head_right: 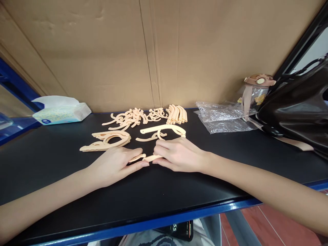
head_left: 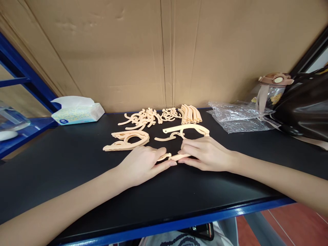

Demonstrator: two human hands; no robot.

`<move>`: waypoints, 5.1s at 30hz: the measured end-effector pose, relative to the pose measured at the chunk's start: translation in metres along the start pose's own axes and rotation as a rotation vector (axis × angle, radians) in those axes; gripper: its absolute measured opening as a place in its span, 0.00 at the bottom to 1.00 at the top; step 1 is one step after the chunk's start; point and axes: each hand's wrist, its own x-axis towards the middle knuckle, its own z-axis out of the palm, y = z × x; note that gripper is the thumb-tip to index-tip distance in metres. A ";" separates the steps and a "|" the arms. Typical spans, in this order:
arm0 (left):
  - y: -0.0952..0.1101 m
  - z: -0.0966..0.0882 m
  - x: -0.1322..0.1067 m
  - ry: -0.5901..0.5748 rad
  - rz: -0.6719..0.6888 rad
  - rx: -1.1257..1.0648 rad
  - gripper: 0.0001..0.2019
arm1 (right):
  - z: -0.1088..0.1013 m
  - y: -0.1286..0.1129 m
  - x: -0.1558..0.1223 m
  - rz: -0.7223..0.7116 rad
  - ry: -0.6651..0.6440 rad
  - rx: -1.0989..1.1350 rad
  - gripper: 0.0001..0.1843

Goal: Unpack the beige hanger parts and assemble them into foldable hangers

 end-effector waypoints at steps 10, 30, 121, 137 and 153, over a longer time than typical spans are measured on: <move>-0.005 0.002 0.000 0.001 0.059 -0.011 0.24 | -0.001 -0.002 -0.001 0.005 0.004 0.003 0.15; -0.005 0.003 0.000 0.031 0.089 0.021 0.26 | -0.001 -0.002 0.000 0.026 -0.017 0.016 0.17; -0.005 0.007 -0.001 0.222 0.343 0.317 0.20 | 0.001 0.004 0.000 0.226 -0.099 0.528 0.08; -0.003 0.007 -0.002 0.138 0.347 0.278 0.17 | 0.006 0.000 0.001 0.129 -0.076 0.410 0.07; -0.004 0.008 -0.003 0.116 0.341 0.373 0.19 | 0.006 0.001 0.000 0.161 -0.070 0.475 0.08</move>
